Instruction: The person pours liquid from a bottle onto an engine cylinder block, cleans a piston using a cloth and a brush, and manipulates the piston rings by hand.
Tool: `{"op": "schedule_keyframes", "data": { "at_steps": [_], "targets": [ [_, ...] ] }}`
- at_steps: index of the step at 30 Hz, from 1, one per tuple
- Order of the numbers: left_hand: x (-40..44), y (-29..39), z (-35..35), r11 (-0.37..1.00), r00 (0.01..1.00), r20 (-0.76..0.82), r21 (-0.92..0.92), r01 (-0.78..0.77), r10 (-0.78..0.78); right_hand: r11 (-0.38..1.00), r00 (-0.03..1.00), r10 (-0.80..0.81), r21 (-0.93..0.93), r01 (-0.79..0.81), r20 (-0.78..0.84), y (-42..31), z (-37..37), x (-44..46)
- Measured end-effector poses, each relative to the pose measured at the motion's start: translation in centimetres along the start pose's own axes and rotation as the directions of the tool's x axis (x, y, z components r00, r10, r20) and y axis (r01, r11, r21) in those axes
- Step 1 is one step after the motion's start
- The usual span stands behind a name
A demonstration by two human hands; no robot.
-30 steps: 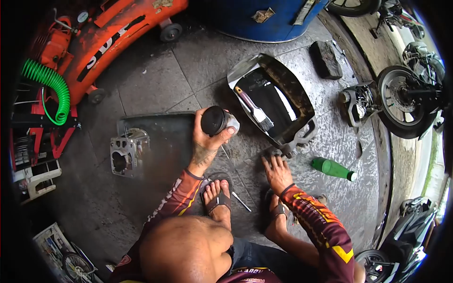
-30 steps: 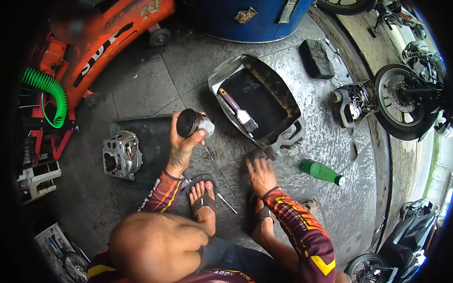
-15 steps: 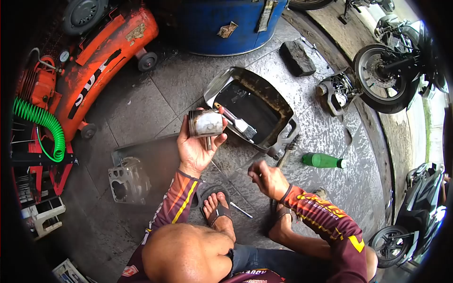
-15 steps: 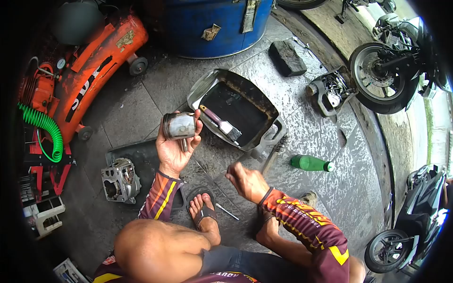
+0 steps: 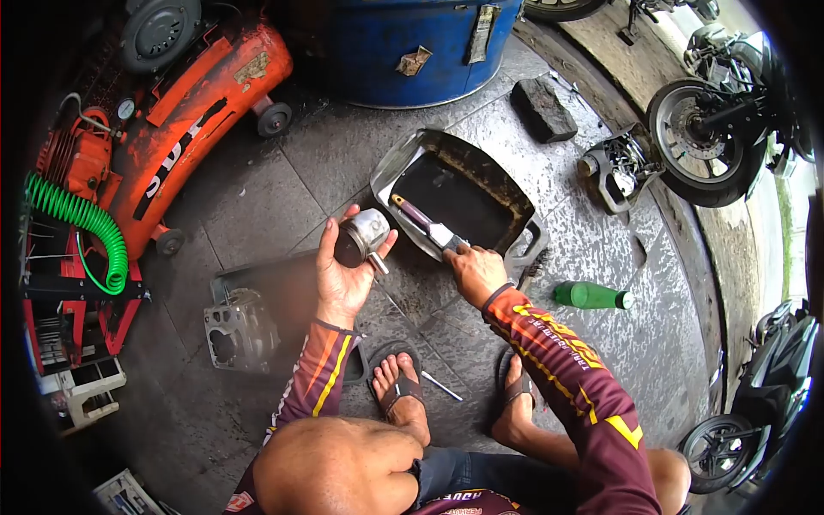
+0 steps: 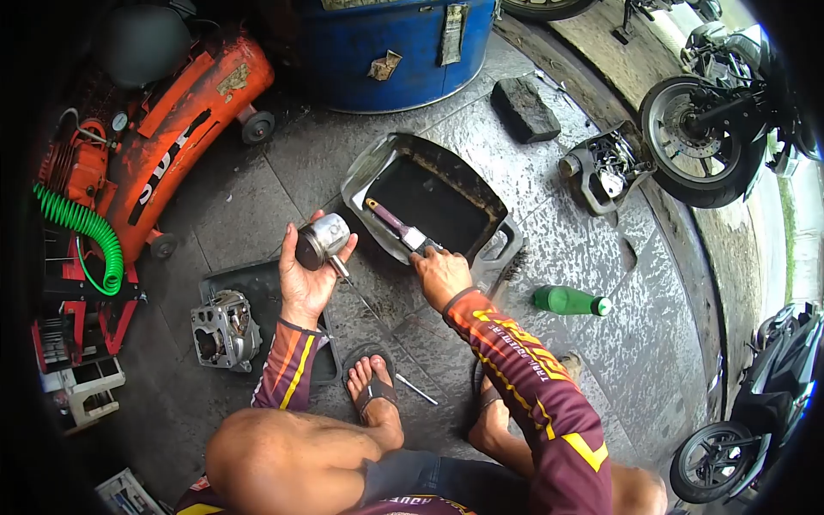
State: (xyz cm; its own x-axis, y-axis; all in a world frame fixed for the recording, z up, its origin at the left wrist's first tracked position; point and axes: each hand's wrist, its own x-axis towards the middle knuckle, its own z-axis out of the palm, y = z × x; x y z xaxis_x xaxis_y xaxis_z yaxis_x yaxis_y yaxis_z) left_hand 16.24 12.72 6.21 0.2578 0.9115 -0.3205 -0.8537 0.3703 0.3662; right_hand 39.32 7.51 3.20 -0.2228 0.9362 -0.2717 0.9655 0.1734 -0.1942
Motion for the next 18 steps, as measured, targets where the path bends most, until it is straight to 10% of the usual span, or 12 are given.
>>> {"op": "schedule_keyframes", "data": {
  "at_steps": [9, 18],
  "targets": [
    [-2.0, -0.8, -0.5, 0.908, 0.986, -0.044, -0.397, 0.131, -0.162, 0.985, 0.986, -0.166, 0.046, 0.164, 0.03, -0.8, 0.2, -6.1],
    [-3.5, -3.0, -0.7, 0.913, 0.982, -0.065, -0.383, 0.14, -0.178, 0.948, 0.982, -0.182, 0.275, 0.16, 0.055, -0.8, -1.0, -7.7]
  ]
}}
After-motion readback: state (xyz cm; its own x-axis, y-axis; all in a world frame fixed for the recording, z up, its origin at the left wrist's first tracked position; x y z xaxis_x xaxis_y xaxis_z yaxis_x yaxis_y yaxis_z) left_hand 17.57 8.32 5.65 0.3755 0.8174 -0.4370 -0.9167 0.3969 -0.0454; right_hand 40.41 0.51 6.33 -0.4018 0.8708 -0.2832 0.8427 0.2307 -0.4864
